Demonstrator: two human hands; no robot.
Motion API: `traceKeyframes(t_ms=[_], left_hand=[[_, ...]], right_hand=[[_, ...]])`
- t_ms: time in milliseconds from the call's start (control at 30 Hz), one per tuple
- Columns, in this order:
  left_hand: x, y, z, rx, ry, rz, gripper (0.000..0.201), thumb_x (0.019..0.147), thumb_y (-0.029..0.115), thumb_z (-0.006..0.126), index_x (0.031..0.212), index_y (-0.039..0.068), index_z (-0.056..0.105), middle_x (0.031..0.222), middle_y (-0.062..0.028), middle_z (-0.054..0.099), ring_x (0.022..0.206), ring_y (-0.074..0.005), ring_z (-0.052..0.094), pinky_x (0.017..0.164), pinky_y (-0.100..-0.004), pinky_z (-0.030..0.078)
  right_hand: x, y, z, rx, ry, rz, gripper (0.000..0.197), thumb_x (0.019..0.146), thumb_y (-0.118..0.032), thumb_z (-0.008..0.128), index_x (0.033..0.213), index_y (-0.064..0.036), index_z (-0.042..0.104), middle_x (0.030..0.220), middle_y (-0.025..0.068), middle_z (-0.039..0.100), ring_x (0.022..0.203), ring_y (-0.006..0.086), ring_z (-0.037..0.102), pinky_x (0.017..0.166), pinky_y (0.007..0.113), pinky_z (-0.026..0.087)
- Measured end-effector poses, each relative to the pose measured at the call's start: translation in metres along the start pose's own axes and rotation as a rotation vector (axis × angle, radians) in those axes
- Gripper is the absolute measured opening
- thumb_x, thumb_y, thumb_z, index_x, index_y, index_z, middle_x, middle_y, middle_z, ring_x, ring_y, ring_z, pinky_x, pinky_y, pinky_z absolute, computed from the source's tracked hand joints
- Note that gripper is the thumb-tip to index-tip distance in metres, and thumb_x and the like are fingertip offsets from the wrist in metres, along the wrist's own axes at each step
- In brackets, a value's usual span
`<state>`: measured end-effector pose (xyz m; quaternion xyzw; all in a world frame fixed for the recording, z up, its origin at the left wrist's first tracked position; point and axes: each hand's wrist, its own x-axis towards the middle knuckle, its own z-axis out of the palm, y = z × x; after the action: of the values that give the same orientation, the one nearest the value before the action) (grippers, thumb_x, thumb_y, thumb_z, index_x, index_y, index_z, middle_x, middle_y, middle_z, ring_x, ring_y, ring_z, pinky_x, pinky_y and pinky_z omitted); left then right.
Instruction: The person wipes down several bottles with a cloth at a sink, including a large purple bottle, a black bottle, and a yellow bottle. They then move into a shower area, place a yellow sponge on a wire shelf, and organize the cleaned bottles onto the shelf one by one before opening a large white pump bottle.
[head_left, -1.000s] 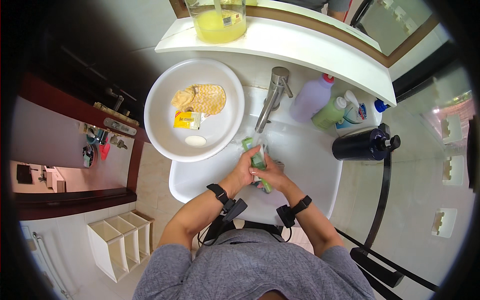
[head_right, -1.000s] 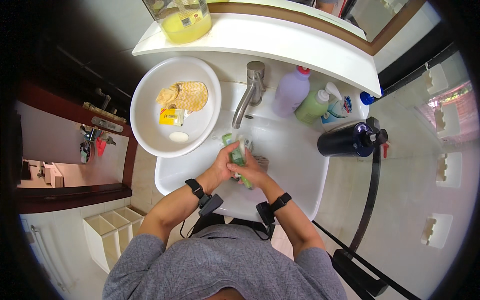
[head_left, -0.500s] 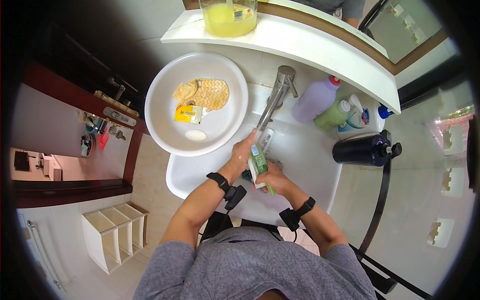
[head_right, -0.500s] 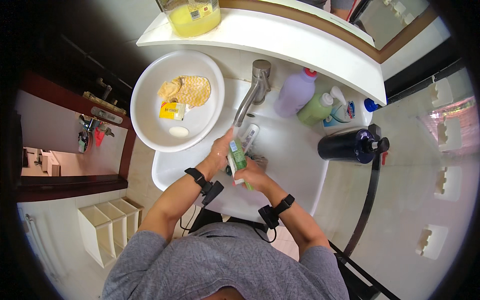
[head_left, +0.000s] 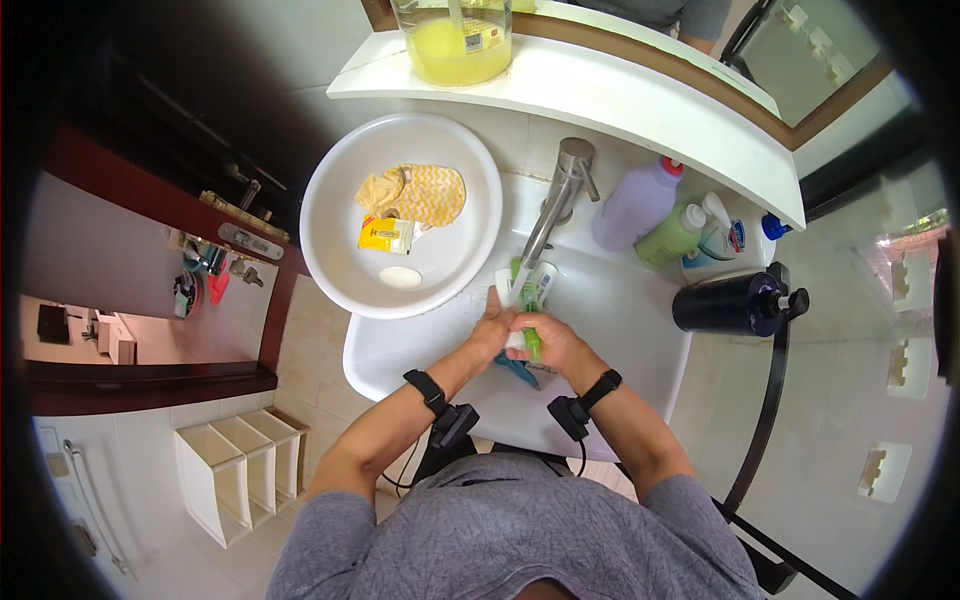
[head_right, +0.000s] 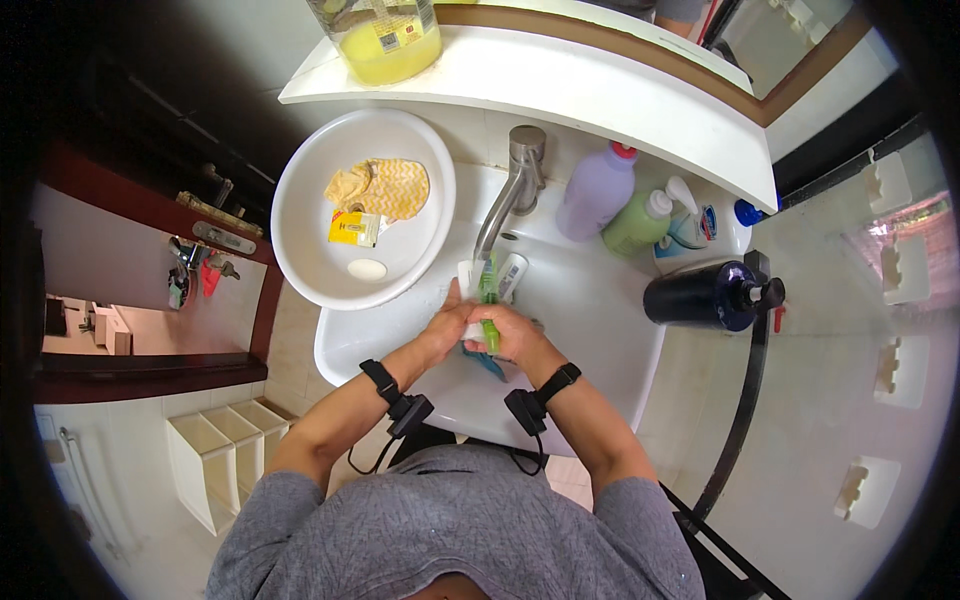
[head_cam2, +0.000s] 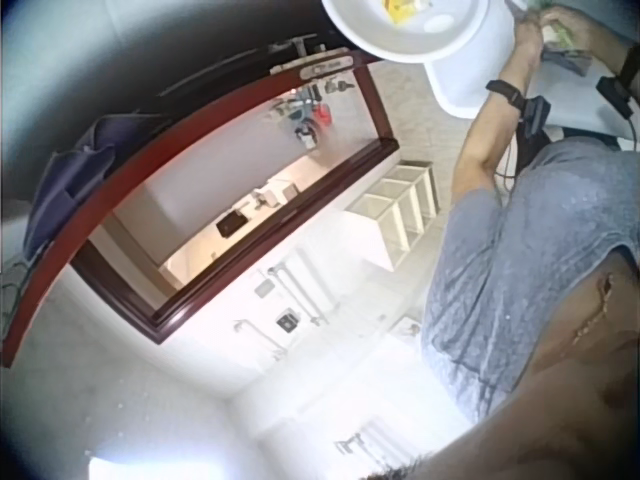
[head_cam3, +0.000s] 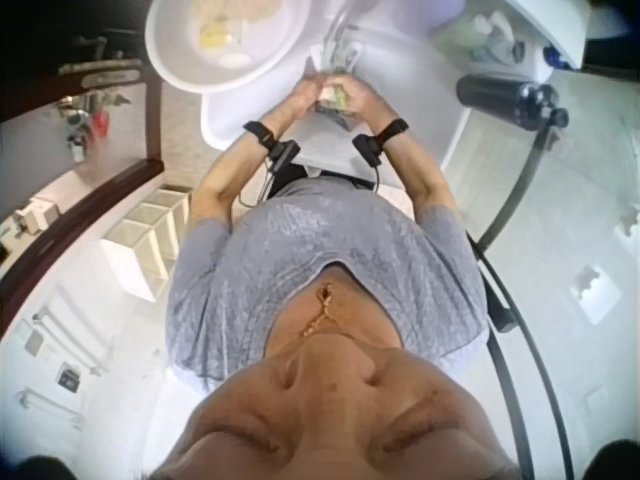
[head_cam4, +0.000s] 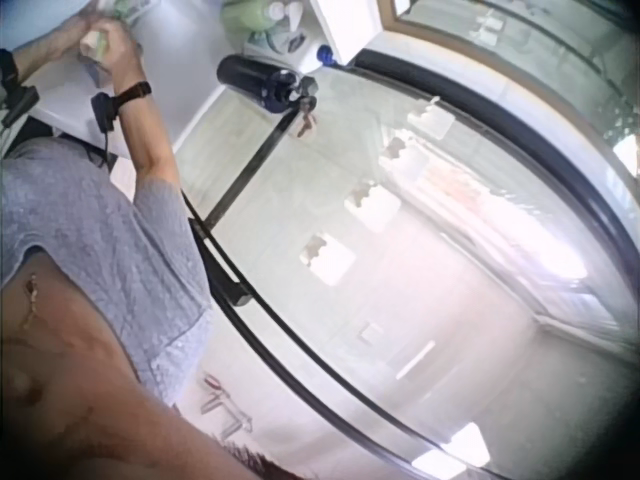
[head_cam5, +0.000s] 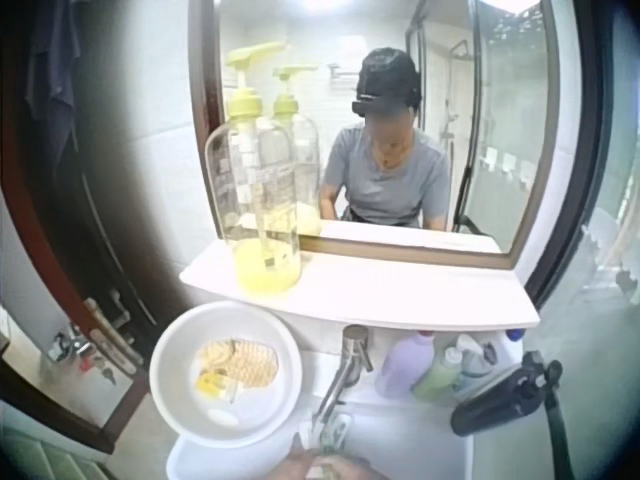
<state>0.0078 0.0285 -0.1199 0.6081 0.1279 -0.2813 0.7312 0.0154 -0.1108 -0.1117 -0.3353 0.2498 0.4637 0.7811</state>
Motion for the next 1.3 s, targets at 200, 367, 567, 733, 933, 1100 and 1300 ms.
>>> traceKeyframes(t_ms=[200,367,567,733,933,1100,1300], left_hand=[[-0.011,-0.004,-0.008,0.235,0.019,0.085,0.071,0.091,0.029,0.046,0.141,0.004,0.002,0.134,-0.0159,0.035,0.119,-0.0214,0.040,0.095,-0.0302,0.037],[-0.004,0.022,-0.001,0.132,0.136,-0.066,0.060,0.087,0.024,0.057,0.133,0.007,0.023,0.119,-0.0141,0.049,0.104,-0.0225,0.052,0.083,-0.0333,0.047],[0.007,0.014,-0.004,-0.332,0.073,-0.117,0.046,0.080,0.008,0.063,0.119,0.005,0.039,0.103,-0.0123,0.055,0.093,-0.0265,0.057,0.077,-0.0412,0.051],[0.014,0.001,-0.005,-0.436,0.099,-0.067,0.036,0.077,0.002,0.062,0.110,0.003,0.046,0.096,-0.0123,0.058,0.084,-0.0265,0.060,0.071,-0.0403,0.053],[0.013,0.005,-0.008,-0.483,0.129,-0.038,0.035,0.075,-0.002,0.060,0.107,0.002,0.048,0.092,-0.0129,0.059,0.080,-0.0271,0.061,0.071,-0.0397,0.053],[0.011,-0.002,-0.026,-0.490,0.049,-0.151,0.033,0.075,0.001,0.063,0.105,0.005,0.050,0.093,-0.0114,0.059,0.081,-0.0246,0.061,0.071,-0.0384,0.053],[0.014,0.016,-0.009,-0.607,-0.024,-0.246,0.033,0.079,0.008,0.061,0.109,0.007,0.049,0.095,-0.0118,0.059,0.083,-0.0244,0.060,0.075,-0.0394,0.051]], right_hand=[[0.016,0.016,-0.006,0.217,-0.013,-0.121,0.020,0.076,-0.009,0.058,0.096,-0.0068,0.054,0.087,0.0085,0.058,0.078,0.0241,0.058,0.062,0.035,0.052],[0.022,0.022,-0.014,0.121,-0.117,0.012,0.020,0.080,-0.015,0.057,0.096,-0.0033,0.054,0.083,0.0110,0.062,0.070,0.0227,0.062,0.042,0.025,0.046],[-0.008,0.015,-0.009,-0.199,-0.166,0.039,0.027,0.081,-0.021,0.059,0.100,-0.0029,0.054,0.087,0.0134,0.063,0.070,0.0225,0.065,0.037,0.023,0.043],[-0.006,0.014,-0.008,-0.325,-0.140,0.024,0.033,0.080,-0.028,0.062,0.100,-0.0035,0.054,0.083,0.0134,0.063,0.062,0.0225,0.064,0.036,0.023,0.042],[-0.013,0.020,0.008,-0.580,0.111,-0.087,0.048,0.079,-0.045,0.060,0.095,-0.0003,0.055,0.078,0.0144,0.062,0.054,0.0198,0.060,0.038,0.028,0.044],[-0.010,0.027,0.029,-1.198,0.447,-0.256,0.072,0.086,-0.059,0.033,0.107,0.0080,0.047,0.098,0.0319,0.056,0.094,0.0428,0.055,0.084,0.043,0.043],[0.014,0.030,0.007,-1.038,0.538,-0.546,0.057,0.089,-0.032,0.037,0.129,0.0066,0.027,0.116,0.0339,0.046,0.110,0.0402,0.048,0.093,0.040,0.037]])
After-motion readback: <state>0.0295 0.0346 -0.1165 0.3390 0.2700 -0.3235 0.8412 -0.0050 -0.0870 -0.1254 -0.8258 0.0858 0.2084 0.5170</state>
